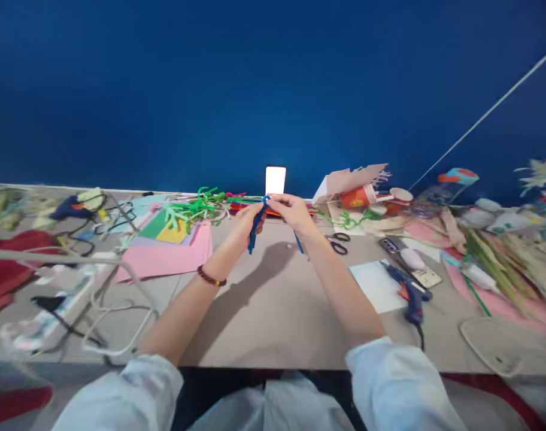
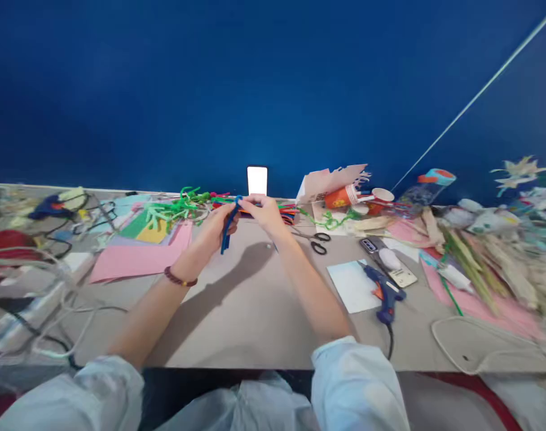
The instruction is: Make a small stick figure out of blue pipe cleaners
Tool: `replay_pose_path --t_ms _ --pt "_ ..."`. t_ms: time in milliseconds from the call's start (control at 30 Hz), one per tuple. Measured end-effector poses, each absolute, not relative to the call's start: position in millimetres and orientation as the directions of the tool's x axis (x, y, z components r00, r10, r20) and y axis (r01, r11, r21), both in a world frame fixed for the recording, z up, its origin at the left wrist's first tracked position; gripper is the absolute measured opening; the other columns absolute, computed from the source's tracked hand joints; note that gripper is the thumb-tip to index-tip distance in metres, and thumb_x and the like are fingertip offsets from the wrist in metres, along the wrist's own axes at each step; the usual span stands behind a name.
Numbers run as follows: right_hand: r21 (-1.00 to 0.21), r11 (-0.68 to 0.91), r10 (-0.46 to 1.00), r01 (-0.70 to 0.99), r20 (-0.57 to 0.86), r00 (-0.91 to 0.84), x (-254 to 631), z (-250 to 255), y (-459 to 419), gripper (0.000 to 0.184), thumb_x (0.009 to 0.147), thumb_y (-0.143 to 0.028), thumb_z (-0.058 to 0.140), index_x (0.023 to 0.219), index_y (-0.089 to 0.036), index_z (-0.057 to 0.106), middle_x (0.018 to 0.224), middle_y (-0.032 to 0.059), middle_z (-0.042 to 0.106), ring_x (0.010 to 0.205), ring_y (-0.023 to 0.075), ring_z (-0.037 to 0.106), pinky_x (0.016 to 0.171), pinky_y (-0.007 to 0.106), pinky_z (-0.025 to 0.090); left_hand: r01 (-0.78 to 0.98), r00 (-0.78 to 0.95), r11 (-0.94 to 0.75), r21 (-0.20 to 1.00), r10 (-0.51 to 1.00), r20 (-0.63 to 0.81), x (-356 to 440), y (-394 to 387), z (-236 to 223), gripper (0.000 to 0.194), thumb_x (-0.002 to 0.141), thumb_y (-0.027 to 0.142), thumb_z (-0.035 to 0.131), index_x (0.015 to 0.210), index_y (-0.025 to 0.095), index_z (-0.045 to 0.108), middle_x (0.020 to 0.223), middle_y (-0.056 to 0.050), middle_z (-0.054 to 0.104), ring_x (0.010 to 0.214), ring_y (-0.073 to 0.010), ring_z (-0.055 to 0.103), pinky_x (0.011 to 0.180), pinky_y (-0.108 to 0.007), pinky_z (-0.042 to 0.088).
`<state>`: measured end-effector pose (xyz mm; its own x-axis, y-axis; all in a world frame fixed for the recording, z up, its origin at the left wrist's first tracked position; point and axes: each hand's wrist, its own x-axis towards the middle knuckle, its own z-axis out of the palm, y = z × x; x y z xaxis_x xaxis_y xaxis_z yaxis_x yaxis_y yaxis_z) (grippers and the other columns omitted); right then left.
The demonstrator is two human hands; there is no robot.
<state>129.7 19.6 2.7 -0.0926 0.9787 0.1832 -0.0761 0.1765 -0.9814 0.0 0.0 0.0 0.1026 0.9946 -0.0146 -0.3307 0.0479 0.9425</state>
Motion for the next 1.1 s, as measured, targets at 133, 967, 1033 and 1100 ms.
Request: replay_pose_path --t_ms 133,967,1033,1100 --pt "-0.980 0.177 0.977 -0.087 0.185 -0.110 133.3 1.6 24.7 0.027 0.062 -0.041 0.072 0.071 -0.016 0.065 0.071 -0.0005 0.062 0.067 0.0106 0.054 0.058 0.021 0.041 -0.353 0.133 0.056 0.934 0.991 -0.009 -1.1 0.1 -1.9 0.026 0.075 0.035 0.065 0.067 0.013 0.052 0.054 0.003 0.046 0.039 -0.0030 0.034 0.035 -0.016 0.022" --pt "-0.988 0.150 0.981 0.030 0.145 -0.132 135.1 -1.5 26.1 0.027 0.069 -0.038 0.064 0.087 -0.017 0.063 0.060 -0.0040 0.051 0.051 0.0071 0.041 0.049 0.021 0.032 0.038 -0.049 -0.284 0.958 0.957 0.285 2.8 10.3 -22.9 0.032 0.085 0.043 0.052 0.064 0.018 0.051 0.050 0.005 0.041 0.043 -0.0073 0.035 0.042 -0.021 0.028" --pt "-0.981 0.179 0.979 0.070 0.171 -0.110 135.7 -4.7 27.5 0.025 0.069 -0.039 0.064 0.082 -0.018 0.061 0.058 -0.0053 0.048 0.050 0.0069 0.038 0.047 0.021 0.029 0.199 -0.070 -0.384 0.902 0.912 0.403 0.8 11.0 -22.6 0.026 0.086 0.037 0.051 0.071 0.017 0.058 0.061 0.001 0.056 0.055 -0.0103 0.049 0.054 -0.022 0.038" --pt "-0.971 0.206 0.977 0.122 0.197 -0.082 137.0 -6.6 28.4 0.023 0.070 -0.040 0.064 0.077 -0.018 0.059 0.056 -0.0063 0.045 0.048 0.0069 0.035 0.047 0.022 0.026 0.354 -0.068 -0.452 0.819 0.860 0.505 -2.1 10.6 -21.1 0.021 0.087 0.033 0.051 0.081 0.017 0.063 0.076 -0.003 0.065 0.069 -0.0138 0.057 0.066 -0.025 0.043"
